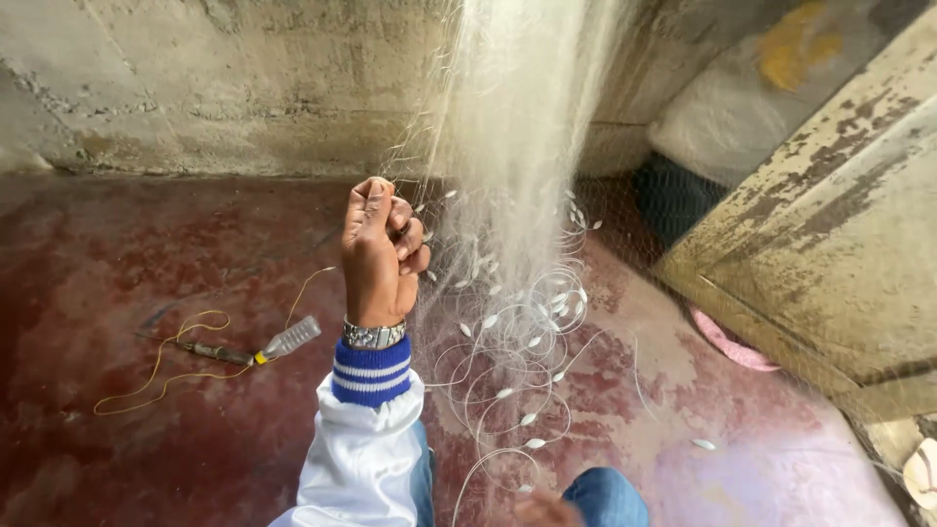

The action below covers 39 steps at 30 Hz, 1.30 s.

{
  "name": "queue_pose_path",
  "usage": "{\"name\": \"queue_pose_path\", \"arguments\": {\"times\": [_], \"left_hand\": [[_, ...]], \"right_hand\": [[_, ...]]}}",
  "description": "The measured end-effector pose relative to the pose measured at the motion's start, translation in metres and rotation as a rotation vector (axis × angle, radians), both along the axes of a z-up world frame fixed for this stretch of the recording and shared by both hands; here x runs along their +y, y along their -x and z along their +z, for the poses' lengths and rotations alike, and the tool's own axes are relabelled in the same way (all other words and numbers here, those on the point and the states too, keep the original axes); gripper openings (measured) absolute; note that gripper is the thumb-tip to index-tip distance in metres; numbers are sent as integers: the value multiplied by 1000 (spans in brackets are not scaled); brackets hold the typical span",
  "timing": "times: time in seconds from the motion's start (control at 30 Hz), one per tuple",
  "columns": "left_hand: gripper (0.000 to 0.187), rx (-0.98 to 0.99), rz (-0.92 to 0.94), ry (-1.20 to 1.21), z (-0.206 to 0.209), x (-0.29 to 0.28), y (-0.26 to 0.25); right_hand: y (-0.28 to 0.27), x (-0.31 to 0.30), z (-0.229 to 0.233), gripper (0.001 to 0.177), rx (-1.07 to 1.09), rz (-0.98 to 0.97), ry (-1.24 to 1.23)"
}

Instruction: Repairing a fishing net by threading a pink shuttle through the mesh loops

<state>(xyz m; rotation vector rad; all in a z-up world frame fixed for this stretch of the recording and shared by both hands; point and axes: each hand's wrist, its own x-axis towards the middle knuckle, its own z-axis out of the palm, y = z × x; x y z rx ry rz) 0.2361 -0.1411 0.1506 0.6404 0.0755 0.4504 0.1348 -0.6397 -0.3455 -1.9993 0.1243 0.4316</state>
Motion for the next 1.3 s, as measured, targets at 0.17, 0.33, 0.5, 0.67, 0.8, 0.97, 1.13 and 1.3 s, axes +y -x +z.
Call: {"name": "queue_pose_path", "arguments": {"times": [0.17, 0.33, 0.5, 0.67, 0.8, 0.97, 1.13, 1.3], "left_hand": [[10, -72, 201, -229, 3, 20, 16], [13, -53, 253, -234, 5, 22, 23], [15, -78, 260, -266, 0, 29, 23], [14, -43, 354, -230, -3, 44, 26], [14, -40, 412, -226, -8, 53, 22], [14, -40, 415, -216, 2, 47, 30], [16, -85, 415, -326, 22, 37, 53], [17, -87, 424, -399, 27, 42, 59]], "right_hand": [[-19, 223, 410, 11, -784, -494, -389], [-99, 292, 463, 30, -501, -6, -298], [-146, 357, 450, 47, -275, 162, -332], [-172, 358, 404, 39, -294, 492, -145], [-167, 332, 372, 34, -406, 581, 46], [-164, 327, 383, 33, -247, 222, -18], [-177, 371, 429, 45, -307, 285, -158], [-186, 395, 425, 45, -203, 557, -164]]}}
